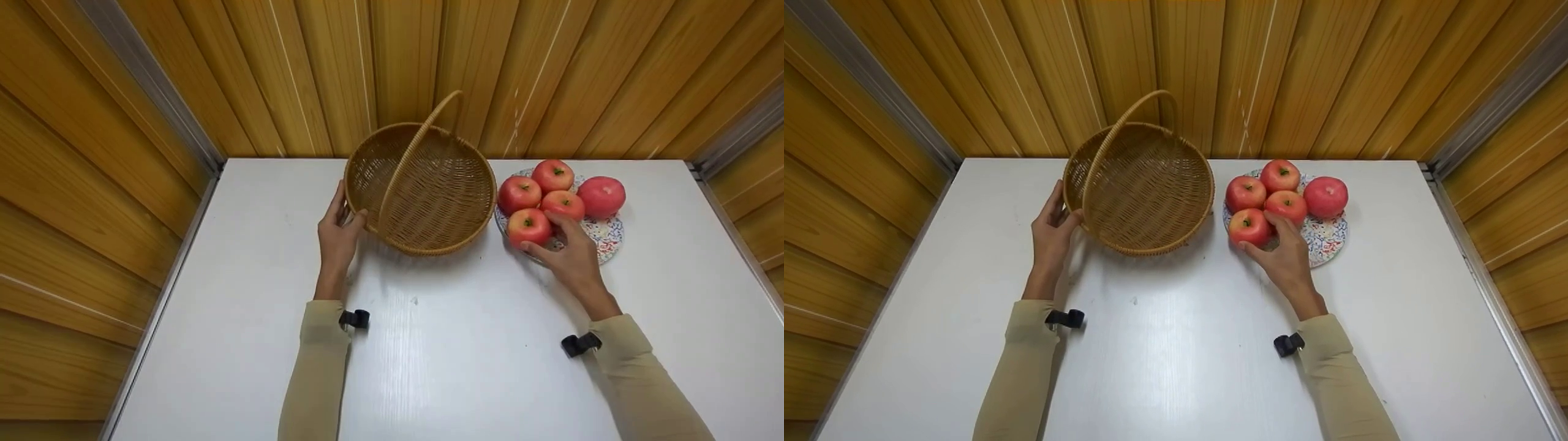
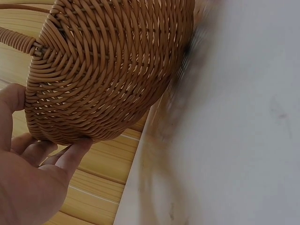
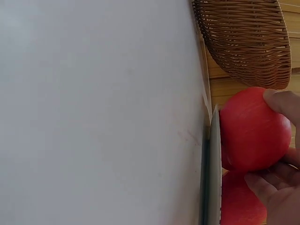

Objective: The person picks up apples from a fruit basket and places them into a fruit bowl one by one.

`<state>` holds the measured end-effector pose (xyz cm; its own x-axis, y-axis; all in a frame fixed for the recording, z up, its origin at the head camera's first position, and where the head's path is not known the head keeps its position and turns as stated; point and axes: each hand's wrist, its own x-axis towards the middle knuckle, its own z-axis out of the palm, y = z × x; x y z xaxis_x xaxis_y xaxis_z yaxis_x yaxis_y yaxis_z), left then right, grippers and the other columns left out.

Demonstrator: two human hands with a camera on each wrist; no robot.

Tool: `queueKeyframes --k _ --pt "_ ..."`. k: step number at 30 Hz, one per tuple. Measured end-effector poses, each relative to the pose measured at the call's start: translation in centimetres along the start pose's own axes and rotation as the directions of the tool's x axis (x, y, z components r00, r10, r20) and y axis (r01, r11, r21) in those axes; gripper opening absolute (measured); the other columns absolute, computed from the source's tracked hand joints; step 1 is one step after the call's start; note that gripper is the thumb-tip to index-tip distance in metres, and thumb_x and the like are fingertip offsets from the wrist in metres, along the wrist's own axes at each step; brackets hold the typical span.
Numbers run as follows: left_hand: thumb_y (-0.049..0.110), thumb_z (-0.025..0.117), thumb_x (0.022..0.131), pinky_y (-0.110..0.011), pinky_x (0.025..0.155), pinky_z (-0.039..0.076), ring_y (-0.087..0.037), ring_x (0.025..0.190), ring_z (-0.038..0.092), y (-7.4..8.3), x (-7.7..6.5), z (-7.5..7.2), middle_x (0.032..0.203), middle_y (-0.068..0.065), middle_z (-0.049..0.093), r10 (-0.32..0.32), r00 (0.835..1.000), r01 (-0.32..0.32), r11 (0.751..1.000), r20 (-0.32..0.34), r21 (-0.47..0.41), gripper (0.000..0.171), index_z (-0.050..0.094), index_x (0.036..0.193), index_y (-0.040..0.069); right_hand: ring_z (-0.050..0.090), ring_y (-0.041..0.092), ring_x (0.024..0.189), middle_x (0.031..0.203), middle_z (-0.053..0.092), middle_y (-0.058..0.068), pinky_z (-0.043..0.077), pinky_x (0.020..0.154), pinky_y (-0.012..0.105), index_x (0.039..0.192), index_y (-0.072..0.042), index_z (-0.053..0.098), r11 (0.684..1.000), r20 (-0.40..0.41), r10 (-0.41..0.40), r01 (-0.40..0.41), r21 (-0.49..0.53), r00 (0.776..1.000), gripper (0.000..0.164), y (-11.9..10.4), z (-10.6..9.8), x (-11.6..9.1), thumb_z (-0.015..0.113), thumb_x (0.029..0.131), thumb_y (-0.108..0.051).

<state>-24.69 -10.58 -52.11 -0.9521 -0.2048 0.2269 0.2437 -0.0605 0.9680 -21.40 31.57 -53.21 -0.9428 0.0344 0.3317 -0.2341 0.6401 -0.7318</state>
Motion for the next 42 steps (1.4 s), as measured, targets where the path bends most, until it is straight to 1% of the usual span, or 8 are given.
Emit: queueKeyframes --k 2,3,9,14,20,26,35,42 --pt "-0.001 0.068 0.100 -0.029 0.107 0.052 -0.026 0.149 0.045 -0.01 0.02 0.02 0.167 -0.003 0.039 0.002 1.000 -0.002 1.000 0.002 -0.003 0.073 0.039 0.165 0.012 0.054 0.038 0.138 0.147 0.059 0.021 0.038 0.108 0.010 0.148 0.003 0.057 1.000 0.015 0.010 -0.010 0.008 1.000 0.075 0.05 -0.04 -0.02 0.093 0.086 -0.020" --pt "-0.001 0.068 0.100 -0.029 0.106 0.052 -0.025 0.148 0.046 -0.02 0.03 0.02 0.167 -0.003 0.039 0.001 1.000 -0.001 1.000 0.002 -0.005 0.073 0.039 0.165 0.013 0.054 0.038 0.138 0.148 0.058 0.021 0.040 0.111 0.015 0.149 0.002 0.057 1.000 0.020 0.014 -0.015 0.009 1.000 0.075 0.06 -0.05 -0.02 0.092 0.086 -0.021" --pt "0.002 0.069 0.099 -0.029 0.105 0.053 -0.023 0.147 0.047 -0.14 0.04 0.02 0.166 -0.002 0.041 -0.016 1.000 0.016 1.000 -0.005 -0.011 0.073 0.040 0.165 0.016 0.050 0.040 0.141 0.151 0.055 0.022 0.041 0.117 0.055 0.152 0.000 0.054 0.999 0.035 0.050 -0.050 0.000 0.998 0.079 0.02 -0.24 0.00 0.091 0.087 -0.025" --pt "0.001 0.069 0.099 -0.029 0.106 0.052 -0.024 0.147 0.047 -0.11 0.01 0.10 0.167 -0.002 0.039 -0.012 1.000 0.012 1.000 -0.006 -0.018 0.073 0.040 0.165 0.014 0.048 0.040 0.140 0.151 0.052 0.022 0.042 0.115 0.060 0.152 0.001 0.053 0.998 0.029 0.066 -0.066 -0.020 0.997 0.079 -0.08 -0.40 -0.01 0.092 0.087 -0.022" --pt "0.001 0.069 0.099 -0.029 0.107 0.052 -0.024 0.147 0.047 -0.12 -0.13 0.07 0.168 -0.001 0.038 -0.019 1.000 0.019 0.999 -0.004 -0.029 0.073 0.042 0.164 0.019 0.050 0.038 0.134 0.147 0.053 0.022 0.044 0.113 0.057 0.148 0.002 0.055 0.997 -0.005 0.059 -0.059 -0.053 0.998 0.075 -0.22 -0.34 -0.04 0.092 0.086 -0.018" --pt "0.002 0.069 0.100 -0.028 0.109 0.049 -0.025 0.148 0.045 -0.10 -0.19 0.08 0.168 -0.003 0.038 -0.019 1.000 0.019 1.000 -0.001 -0.023 0.072 0.039 0.165 0.014 0.054 0.036 0.121 0.137 0.056 0.022 0.046 0.100 0.035 0.143 0.005 0.058 0.998 -0.043 0.000 -0.003 -0.065 0.999 0.068 -0.11 -0.27 -0.30 0.091 0.085 -0.010" --pt "0.003 0.068 0.101 -0.028 0.109 0.050 -0.026 0.148 0.046 -0.10 -0.19 0.02 0.168 -0.004 0.039 -0.033 0.999 0.032 0.999 -0.007 -0.026 0.072 0.039 0.166 0.014 0.056 0.031 0.121 0.138 0.055 0.020 0.042 0.099 0.016 0.143 0.005 0.058 1.000 -0.041 0.004 -0.004 0.000 0.999 0.063 -0.48 -0.34 -0.39 0.088 0.089 -0.007" --pt "0.003 0.069 0.100 -0.029 0.107 0.051 -0.027 0.148 0.046 -0.19 -0.23 0.03 0.168 -0.005 0.038 -0.033 0.999 0.032 0.999 -0.007 -0.033 0.073 0.039 0.166 0.014 0.056 0.032 0.123 0.136 0.057 0.023 0.041 0.102 0.012 0.139 0.009 0.060 0.999 -0.080 -0.049 0.051 0.021 0.996 0.058 -0.70 -0.10 -0.23 0.086 0.088 0.001"
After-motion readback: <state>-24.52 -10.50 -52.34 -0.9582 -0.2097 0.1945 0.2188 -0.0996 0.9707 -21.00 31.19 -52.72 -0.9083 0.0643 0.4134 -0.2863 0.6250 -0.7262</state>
